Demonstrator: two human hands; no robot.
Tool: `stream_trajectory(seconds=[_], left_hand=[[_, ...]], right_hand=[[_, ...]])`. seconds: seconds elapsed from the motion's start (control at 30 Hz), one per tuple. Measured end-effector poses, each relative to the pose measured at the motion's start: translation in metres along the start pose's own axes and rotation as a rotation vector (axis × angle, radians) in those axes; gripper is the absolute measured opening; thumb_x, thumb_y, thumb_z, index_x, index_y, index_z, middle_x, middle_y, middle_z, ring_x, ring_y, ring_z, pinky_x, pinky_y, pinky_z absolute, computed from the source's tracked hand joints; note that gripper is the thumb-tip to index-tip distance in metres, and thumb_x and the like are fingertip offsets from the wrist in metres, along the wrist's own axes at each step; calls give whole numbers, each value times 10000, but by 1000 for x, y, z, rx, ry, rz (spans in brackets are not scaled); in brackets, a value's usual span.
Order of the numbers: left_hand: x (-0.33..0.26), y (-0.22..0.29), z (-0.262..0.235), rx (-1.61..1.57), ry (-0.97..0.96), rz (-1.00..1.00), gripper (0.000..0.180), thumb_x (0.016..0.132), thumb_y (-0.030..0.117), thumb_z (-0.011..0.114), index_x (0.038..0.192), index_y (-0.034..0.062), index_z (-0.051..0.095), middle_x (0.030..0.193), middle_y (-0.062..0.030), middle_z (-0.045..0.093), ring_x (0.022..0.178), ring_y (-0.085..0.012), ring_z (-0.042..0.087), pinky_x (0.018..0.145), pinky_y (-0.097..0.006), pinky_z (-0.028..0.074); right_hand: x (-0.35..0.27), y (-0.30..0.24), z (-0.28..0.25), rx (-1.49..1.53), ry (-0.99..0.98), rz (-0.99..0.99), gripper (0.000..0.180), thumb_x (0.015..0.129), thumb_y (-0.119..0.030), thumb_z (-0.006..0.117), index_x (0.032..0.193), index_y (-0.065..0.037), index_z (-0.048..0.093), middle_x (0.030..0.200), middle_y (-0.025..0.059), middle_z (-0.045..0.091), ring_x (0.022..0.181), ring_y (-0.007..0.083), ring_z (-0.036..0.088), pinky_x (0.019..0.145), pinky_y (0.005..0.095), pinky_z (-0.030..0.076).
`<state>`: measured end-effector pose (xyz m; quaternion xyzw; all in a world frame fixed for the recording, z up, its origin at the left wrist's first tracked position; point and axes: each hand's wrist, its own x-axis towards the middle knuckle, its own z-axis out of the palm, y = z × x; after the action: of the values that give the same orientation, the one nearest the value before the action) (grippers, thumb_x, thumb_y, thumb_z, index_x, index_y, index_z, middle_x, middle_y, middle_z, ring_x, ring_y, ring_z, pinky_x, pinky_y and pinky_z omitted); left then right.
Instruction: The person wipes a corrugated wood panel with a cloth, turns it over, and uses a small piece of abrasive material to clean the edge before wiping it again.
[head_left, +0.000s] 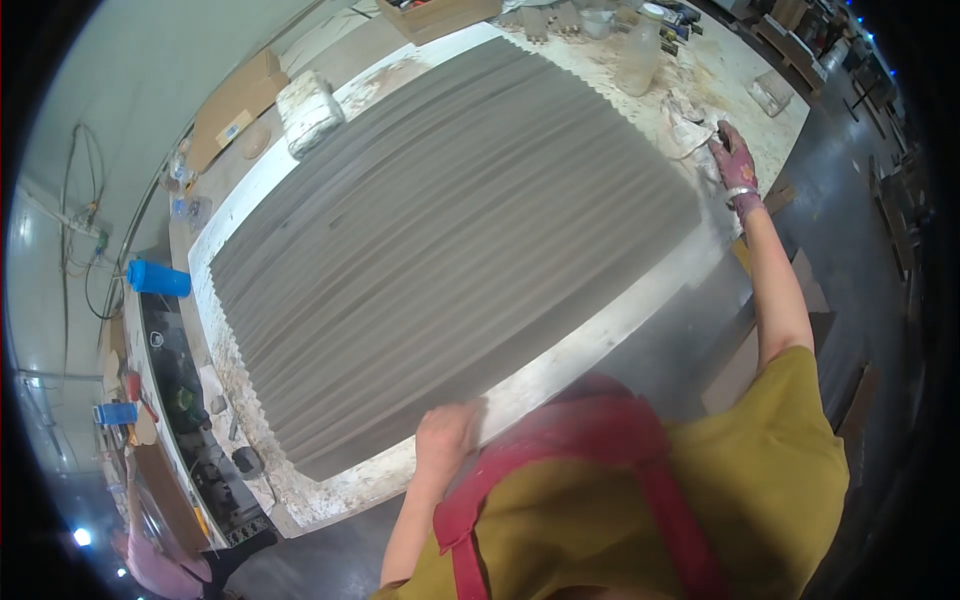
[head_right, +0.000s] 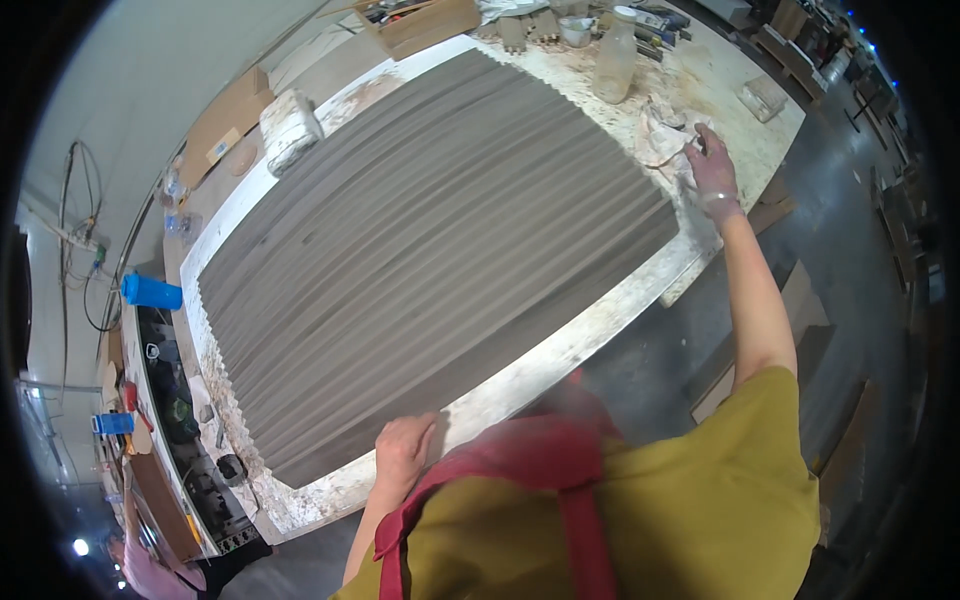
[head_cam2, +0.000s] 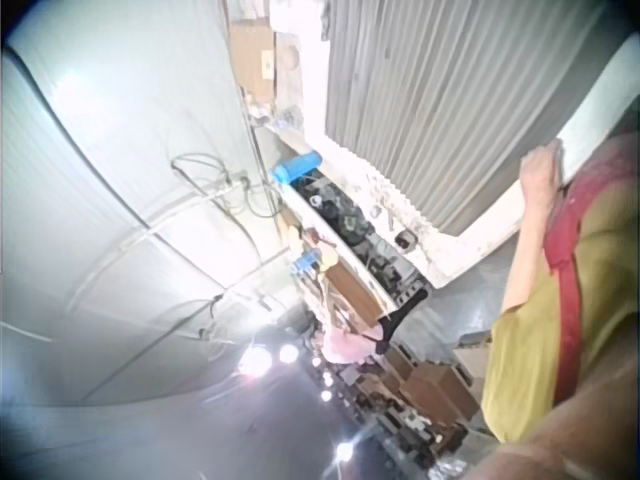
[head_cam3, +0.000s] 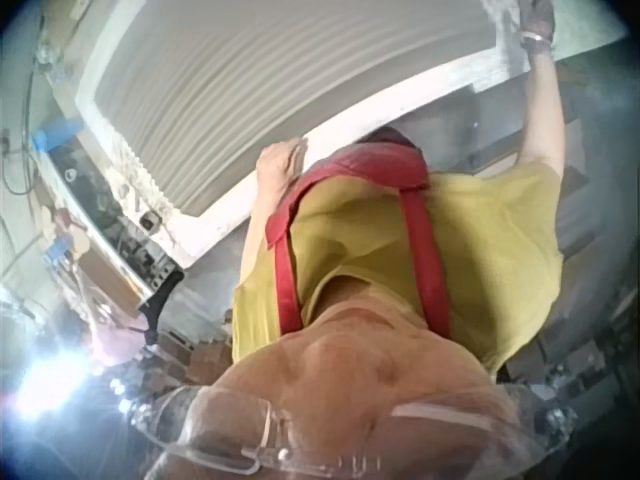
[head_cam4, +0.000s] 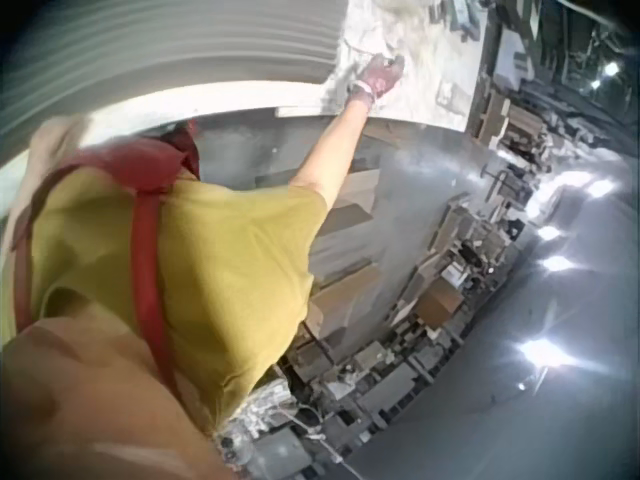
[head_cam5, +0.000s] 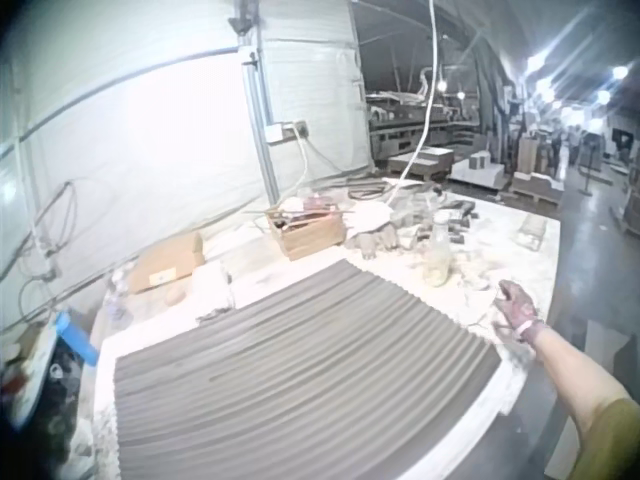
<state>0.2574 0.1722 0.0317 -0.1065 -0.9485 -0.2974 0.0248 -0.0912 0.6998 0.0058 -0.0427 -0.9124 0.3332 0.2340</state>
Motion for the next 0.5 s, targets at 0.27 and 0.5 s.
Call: stream_trajectory(seconds=[0.27, 0.5], left_hand=[[54, 34, 44, 24, 101, -238, 92, 811, 122, 631, 858, 43, 643, 806, -139, 638, 760, -338, 613, 667, -422, 481], [63, 50, 36, -8, 20, -472, 126, 856, 157, 586, 893, 50, 641, 828, -162, 635, 796, -363, 605, 687, -413, 485]], right_hand=[[74, 50, 54, -417, -257, -37, 804, 804, -550, 597, 1436, -140, 316, 1453, 162, 352, 1337, 345, 337, 1080, 437, 309], [88, 92, 59, -231, -358, 31, 442, 876, -244, 583, 1299, -144, 506, 1220, 180, 573, 1099, 347, 560, 944, 410, 438]])
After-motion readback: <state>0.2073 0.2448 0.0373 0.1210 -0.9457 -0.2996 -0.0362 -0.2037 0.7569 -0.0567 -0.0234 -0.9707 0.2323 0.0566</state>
